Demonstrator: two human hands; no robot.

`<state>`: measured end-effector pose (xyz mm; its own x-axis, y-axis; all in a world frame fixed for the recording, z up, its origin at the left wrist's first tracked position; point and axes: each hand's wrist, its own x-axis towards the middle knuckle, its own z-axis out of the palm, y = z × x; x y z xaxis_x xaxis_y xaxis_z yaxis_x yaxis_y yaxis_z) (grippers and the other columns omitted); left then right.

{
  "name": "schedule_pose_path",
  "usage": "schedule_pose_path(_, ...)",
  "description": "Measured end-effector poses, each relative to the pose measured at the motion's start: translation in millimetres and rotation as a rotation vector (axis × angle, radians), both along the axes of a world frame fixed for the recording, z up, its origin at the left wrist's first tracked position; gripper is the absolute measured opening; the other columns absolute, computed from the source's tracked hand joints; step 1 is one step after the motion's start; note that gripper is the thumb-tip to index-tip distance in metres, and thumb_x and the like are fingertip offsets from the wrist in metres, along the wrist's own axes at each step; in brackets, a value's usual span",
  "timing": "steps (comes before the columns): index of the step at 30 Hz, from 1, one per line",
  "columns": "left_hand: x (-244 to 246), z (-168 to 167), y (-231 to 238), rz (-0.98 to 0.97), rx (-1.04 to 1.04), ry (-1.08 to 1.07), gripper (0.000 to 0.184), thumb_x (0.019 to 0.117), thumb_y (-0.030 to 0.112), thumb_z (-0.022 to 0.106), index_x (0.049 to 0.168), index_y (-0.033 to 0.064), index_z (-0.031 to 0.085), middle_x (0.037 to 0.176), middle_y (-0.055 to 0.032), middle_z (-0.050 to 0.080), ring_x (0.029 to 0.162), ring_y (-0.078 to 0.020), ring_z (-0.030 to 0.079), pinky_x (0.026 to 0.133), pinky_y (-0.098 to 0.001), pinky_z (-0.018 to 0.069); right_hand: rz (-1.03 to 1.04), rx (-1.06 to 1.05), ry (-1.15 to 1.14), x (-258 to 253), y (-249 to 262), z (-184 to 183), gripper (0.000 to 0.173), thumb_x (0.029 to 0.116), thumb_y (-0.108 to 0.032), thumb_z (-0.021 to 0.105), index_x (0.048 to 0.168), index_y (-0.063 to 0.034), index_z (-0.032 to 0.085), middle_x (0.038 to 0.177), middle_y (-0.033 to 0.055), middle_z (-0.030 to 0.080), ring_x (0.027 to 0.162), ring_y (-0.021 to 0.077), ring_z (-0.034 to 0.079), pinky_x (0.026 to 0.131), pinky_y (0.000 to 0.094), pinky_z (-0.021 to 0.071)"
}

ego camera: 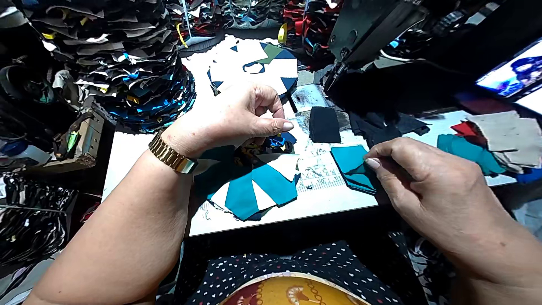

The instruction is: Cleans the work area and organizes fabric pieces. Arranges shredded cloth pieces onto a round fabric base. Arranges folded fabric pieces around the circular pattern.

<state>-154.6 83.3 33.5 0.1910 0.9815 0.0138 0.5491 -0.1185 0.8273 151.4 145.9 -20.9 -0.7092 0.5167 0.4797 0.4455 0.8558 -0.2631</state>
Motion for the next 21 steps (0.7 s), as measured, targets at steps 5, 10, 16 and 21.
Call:
schedule_pose_path(5,-1.4,-1.3,1.3,-0.001,0.022,0.015,0.012,0.0980,0.019,0.070,0.098,0.0061,0.070,0.064,0.0011,0.062,0.048,-0.0031,0.053,0.044,-0.0167,0.0430,-0.007,-0.062,0.059,-0.8,6.5,-0.2,0.020,0.0984,-0.009,0.049,0.111,-0.0015,0.063,0.097,0.0110,0.064,0.086,0.0157,0.064,0.075,0.0305,0.0545)
schedule_pose_path(10,-0.8,-1.8,1.4,-0.012,0.007,-0.031,0.013,0.0978,0.017,0.070,0.101,0.0045,0.069,0.065,0.0003,0.062,0.047,-0.0031,0.052,0.043,-0.0161,0.0416,0.062,-0.075,0.068,2.1,16.6,4.0,0.024,0.0920,-0.004,0.048,0.098,-0.0007,0.071,0.101,0.0111,0.066,0.091,0.0167,0.064,0.080,0.0303,0.0541)
schedule_pose_path(16,-1.4,-1.3,1.2,0.007,0.018,-0.006,0.016,0.0973,0.017,0.071,0.107,0.0041,0.068,0.068,-0.0006,0.065,0.050,-0.0034,0.055,0.046,-0.0163,0.0453,0.012,-0.020,0.032,-0.7,19.3,8.5,0.029,0.0938,-0.018,0.061,0.112,0.0011,0.072,0.115,0.0184,0.064,0.101,0.0292,0.064,0.084,0.0442,0.0537)
schedule_pose_path(21,-1.0,-2.4,2.4,-0.015,0.034,-0.088,0.027,0.0963,0.014,0.072,0.119,0.0013,0.067,0.073,-0.0015,0.065,0.049,-0.0031,0.053,0.045,-0.0152,0.0452,-0.004,-0.036,0.166,-2.8,37.1,20.2,0.025,0.1012,-0.018,0.058,0.113,-0.0010,0.072,0.109,0.0143,0.068,0.093,0.0187,0.066,0.083,0.0349,0.0560)
